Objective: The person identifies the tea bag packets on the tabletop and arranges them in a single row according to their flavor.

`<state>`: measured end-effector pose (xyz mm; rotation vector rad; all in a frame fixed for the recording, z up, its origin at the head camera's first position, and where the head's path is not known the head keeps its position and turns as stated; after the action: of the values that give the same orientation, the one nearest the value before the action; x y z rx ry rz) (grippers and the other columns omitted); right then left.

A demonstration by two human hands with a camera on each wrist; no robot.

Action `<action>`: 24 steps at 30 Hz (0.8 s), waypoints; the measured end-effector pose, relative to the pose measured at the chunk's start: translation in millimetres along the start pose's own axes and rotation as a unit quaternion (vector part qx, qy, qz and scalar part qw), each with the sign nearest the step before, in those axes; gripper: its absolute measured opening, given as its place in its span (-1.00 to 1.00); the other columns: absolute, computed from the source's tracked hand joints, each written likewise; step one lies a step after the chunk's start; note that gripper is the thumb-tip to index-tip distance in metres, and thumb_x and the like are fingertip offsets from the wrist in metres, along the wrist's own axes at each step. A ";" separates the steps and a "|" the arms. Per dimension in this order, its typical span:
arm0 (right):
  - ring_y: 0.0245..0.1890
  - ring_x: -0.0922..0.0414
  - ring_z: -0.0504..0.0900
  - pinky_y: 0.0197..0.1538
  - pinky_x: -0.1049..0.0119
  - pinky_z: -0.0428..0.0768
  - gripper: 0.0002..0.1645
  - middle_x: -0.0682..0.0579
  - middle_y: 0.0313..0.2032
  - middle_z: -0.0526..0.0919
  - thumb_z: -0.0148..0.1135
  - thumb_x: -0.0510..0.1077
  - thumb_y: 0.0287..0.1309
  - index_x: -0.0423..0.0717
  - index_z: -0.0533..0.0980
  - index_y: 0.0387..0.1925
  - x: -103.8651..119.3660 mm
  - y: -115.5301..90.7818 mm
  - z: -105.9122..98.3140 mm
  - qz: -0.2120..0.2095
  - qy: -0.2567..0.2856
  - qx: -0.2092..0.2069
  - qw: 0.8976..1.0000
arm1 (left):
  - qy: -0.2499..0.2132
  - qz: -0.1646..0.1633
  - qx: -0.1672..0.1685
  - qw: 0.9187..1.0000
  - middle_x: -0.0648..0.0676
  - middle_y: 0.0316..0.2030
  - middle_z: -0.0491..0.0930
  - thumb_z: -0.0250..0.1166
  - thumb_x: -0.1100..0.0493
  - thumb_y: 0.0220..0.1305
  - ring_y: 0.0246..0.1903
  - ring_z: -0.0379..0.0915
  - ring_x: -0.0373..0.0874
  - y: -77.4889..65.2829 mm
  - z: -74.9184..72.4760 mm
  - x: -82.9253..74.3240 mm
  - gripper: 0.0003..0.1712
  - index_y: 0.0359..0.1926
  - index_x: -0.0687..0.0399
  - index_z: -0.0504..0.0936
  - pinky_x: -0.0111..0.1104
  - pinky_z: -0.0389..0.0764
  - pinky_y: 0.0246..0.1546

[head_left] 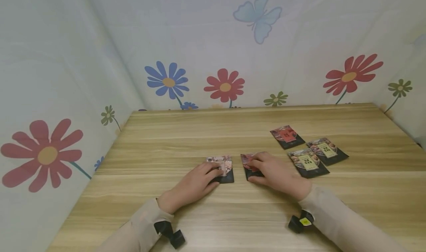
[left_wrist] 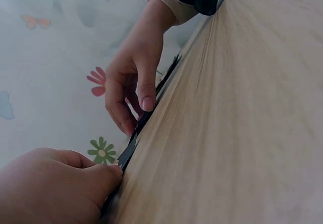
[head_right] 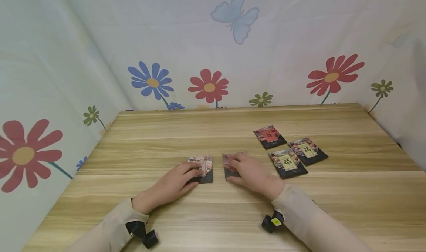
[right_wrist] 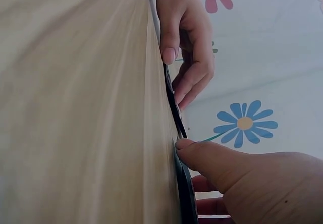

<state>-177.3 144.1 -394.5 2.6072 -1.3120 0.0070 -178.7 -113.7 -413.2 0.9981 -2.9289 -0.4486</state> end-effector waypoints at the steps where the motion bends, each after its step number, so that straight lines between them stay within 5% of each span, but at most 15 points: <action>1: -0.01 0.00 0.59 0.03 0.11 0.63 -0.44 -0.08 -0.02 0.59 0.30 0.20 0.11 -0.11 0.61 -0.01 1.1 1.5 0.3 -0.002 0.004 0.001 1.000 | 0.000 -0.001 0.002 1.000 0.09 0.17 0.50 0.19 0.02 0.35 0.19 0.42 -0.02 0.0 -0.4 -0.1 -0.62 0.13 0.00 0.55 -0.19 0.48 0.24; 24: -0.09 0.02 0.55 -0.06 0.11 0.62 -0.44 -0.06 -0.10 0.59 0.27 0.22 0.13 -0.13 0.59 -0.05 20.6 19.7 4.8 -0.016 -0.005 0.009 1.000 | -0.002 -0.012 0.012 1.000 0.10 0.16 0.50 0.18 0.01 0.35 0.19 0.41 -0.01 0.3 -1.4 -0.5 -0.61 0.14 0.00 0.54 -0.17 0.47 0.25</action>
<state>-181.0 115.5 -393.2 2.6466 -1.2788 0.0020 -178.3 -113.6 -411.7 1.0374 -2.9361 -0.4170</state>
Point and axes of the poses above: each hand's wrist, its own y-axis towards the middle knuckle, its own z-axis out of the palm, x = y × z, the point moved 2 cm from there along y, towards the middle knuckle
